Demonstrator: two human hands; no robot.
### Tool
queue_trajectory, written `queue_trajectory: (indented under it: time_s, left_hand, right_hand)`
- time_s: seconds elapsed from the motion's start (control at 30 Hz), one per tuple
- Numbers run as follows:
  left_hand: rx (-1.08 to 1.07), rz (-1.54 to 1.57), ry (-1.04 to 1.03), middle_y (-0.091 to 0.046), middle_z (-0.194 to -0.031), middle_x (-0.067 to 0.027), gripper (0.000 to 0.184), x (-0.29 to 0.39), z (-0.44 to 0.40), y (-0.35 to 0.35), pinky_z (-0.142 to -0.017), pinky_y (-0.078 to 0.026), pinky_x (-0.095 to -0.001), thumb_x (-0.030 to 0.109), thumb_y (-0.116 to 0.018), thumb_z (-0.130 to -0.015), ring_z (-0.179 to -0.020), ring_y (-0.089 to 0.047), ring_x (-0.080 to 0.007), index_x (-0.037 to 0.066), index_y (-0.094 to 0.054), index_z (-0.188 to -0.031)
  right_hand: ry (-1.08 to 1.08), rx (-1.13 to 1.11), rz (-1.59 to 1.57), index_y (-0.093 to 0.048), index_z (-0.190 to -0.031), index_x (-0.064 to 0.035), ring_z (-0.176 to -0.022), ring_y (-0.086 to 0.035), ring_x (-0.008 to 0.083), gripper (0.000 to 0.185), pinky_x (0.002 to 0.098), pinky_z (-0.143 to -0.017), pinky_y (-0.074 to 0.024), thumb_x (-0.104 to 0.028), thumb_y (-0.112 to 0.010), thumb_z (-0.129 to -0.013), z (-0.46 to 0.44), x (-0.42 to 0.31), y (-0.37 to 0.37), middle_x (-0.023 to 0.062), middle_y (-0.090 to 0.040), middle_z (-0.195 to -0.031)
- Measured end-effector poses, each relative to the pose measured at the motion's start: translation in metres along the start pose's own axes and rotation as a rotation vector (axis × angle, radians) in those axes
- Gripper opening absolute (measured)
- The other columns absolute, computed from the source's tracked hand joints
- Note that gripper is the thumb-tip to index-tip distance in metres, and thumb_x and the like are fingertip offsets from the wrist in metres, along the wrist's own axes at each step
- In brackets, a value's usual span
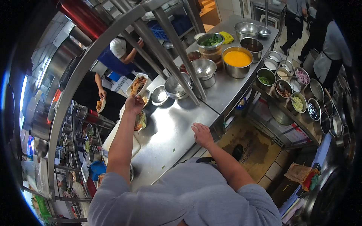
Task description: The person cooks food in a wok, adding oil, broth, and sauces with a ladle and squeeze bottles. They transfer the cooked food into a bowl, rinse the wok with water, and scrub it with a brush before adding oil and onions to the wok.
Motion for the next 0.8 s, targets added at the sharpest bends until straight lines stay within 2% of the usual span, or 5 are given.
queue_trajectory:
  time_s: [0.1,0.23,0.5,0.7,0.8]
  left_hand:
    - [0.008,0.000,-0.027,-0.046,-0.066,-0.0008,0.021,0.004,-0.002,-0.004,-0.049,-0.036,-0.0239,0.027,-0.028,-0.098,-0.053,-0.041,-0.0088,0.011,-0.041,-0.097]
    - [-0.090,0.005,-0.032,-0.046,-0.064,-0.0001,0.016,0.016,-0.018,-0.004,-0.049,-0.036,-0.0239,0.022,-0.029,-0.095,-0.051,-0.040,-0.0091,0.014,-0.041,-0.088]
    - [0.061,-0.097,0.009,-0.046,-0.061,-0.0001,0.014,0.045,-0.048,-0.014,-0.047,-0.034,-0.0271,0.019,-0.031,-0.090,-0.046,-0.039,-0.0099,0.014,-0.044,-0.087]
    - [0.087,-0.068,-0.105,-0.042,-0.059,0.0021,0.020,0.040,-0.050,-0.025,-0.047,-0.031,-0.0232,0.009,-0.031,-0.086,-0.046,-0.037,-0.0083,0.014,-0.045,-0.100]
    - [0.048,-0.008,-0.076,-0.041,-0.059,0.0026,0.023,0.036,-0.079,-0.014,-0.047,-0.029,-0.0234,0.009,-0.032,-0.085,-0.045,-0.034,-0.0077,0.015,-0.046,-0.103]
  right_hand:
    - [0.014,0.009,-0.011,-0.053,-0.112,-0.0105,-0.113,-0.047,0.0239,0.041,0.0397,-0.090,-0.0378,-0.008,-0.055,-0.071,0.001,0.002,-0.002,0.0062,-0.049,-0.121]
    - [-0.013,0.032,-0.037,-0.053,-0.112,-0.0105,-0.114,-0.047,0.0235,0.040,0.0402,-0.091,-0.0377,-0.008,-0.055,-0.072,0.003,0.002,0.001,0.0062,-0.050,-0.121]
    - [-0.033,0.046,-0.070,-0.055,-0.111,-0.0106,-0.114,-0.047,0.0207,0.039,0.0381,-0.093,-0.0377,-0.007,-0.055,-0.072,0.005,0.004,-0.002,0.0044,-0.050,-0.121]
    - [-0.026,0.032,-0.066,-0.056,-0.110,-0.0108,-0.114,-0.047,0.0215,0.038,0.0382,-0.093,-0.0375,-0.008,-0.055,-0.072,0.004,0.003,0.003,0.0046,-0.051,-0.120]
    - [-0.024,0.015,-0.043,-0.055,-0.110,-0.0101,-0.114,-0.047,0.0213,0.037,0.0380,-0.093,-0.0377,-0.010,-0.056,-0.072,0.002,0.004,0.002,0.0048,-0.050,-0.121]
Point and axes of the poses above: each hand's wrist, its own z-axis away from the middle knuckle, its own y-axis out of the back of the hand, x = y × z, the point moved 4 cm from there along -z, towards the middle knuckle
